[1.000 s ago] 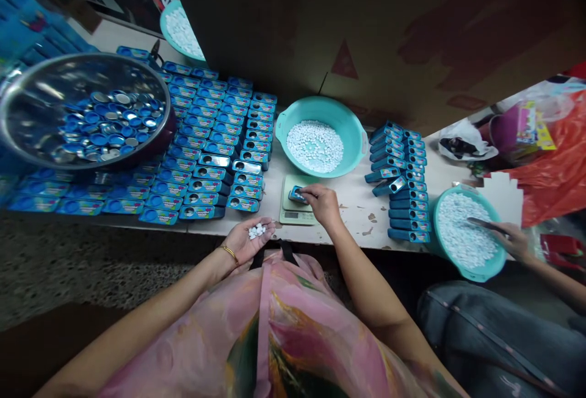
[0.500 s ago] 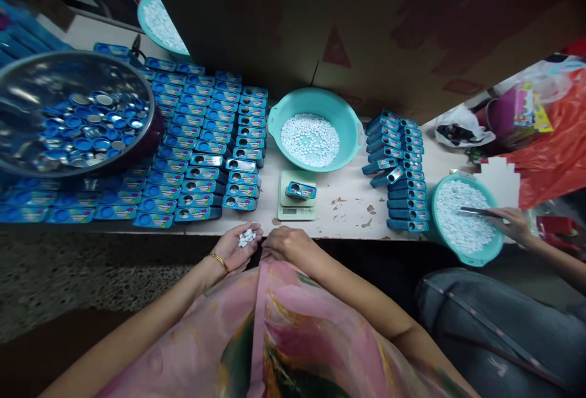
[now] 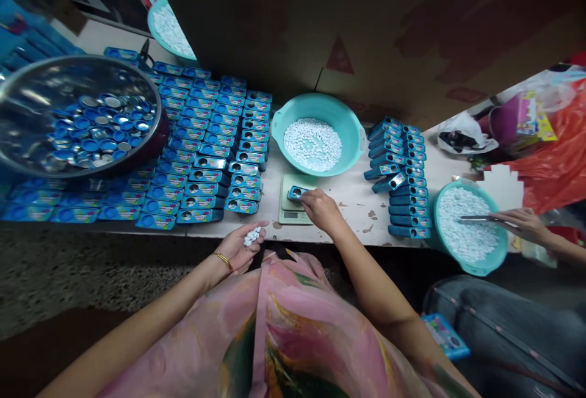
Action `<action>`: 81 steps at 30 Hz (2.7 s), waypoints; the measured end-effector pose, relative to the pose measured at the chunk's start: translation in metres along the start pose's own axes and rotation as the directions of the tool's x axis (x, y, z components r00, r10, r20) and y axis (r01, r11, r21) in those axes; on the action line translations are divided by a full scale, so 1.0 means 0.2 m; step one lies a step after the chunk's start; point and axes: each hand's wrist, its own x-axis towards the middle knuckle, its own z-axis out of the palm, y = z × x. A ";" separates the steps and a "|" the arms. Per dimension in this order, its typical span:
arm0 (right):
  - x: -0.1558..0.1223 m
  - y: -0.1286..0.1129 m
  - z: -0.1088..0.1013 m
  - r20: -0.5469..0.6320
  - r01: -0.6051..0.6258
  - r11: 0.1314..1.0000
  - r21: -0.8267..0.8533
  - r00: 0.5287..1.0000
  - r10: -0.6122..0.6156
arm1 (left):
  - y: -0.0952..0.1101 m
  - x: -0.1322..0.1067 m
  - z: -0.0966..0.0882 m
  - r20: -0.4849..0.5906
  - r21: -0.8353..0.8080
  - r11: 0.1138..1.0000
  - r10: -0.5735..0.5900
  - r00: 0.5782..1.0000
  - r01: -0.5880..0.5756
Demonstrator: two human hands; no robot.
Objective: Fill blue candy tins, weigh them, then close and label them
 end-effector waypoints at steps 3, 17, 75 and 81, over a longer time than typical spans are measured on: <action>0.00 -0.03 0.04 -0.086 0.024 0.995 0.096 0.996 -0.016 | 0.02 -0.01 0.06 0.032 0.021 0.998 0.052 0.998 -0.053; -0.08 -0.23 0.12 -0.114 0.178 0.838 0.516 0.984 -0.139 | -0.01 0.05 0.26 0.180 0.282 0.939 0.150 0.972 -0.197; -0.17 0.22 -0.28 -0.368 -0.490 0.871 -0.033 0.816 0.445 | 0.15 -0.03 -0.45 -0.222 0.298 0.954 0.105 0.969 -0.035; -0.66 0.51 -0.69 -0.450 -0.716 0.698 0.033 0.613 0.650 | 0.11 -0.11 -0.29 -0.232 0.239 0.968 0.129 0.964 -0.072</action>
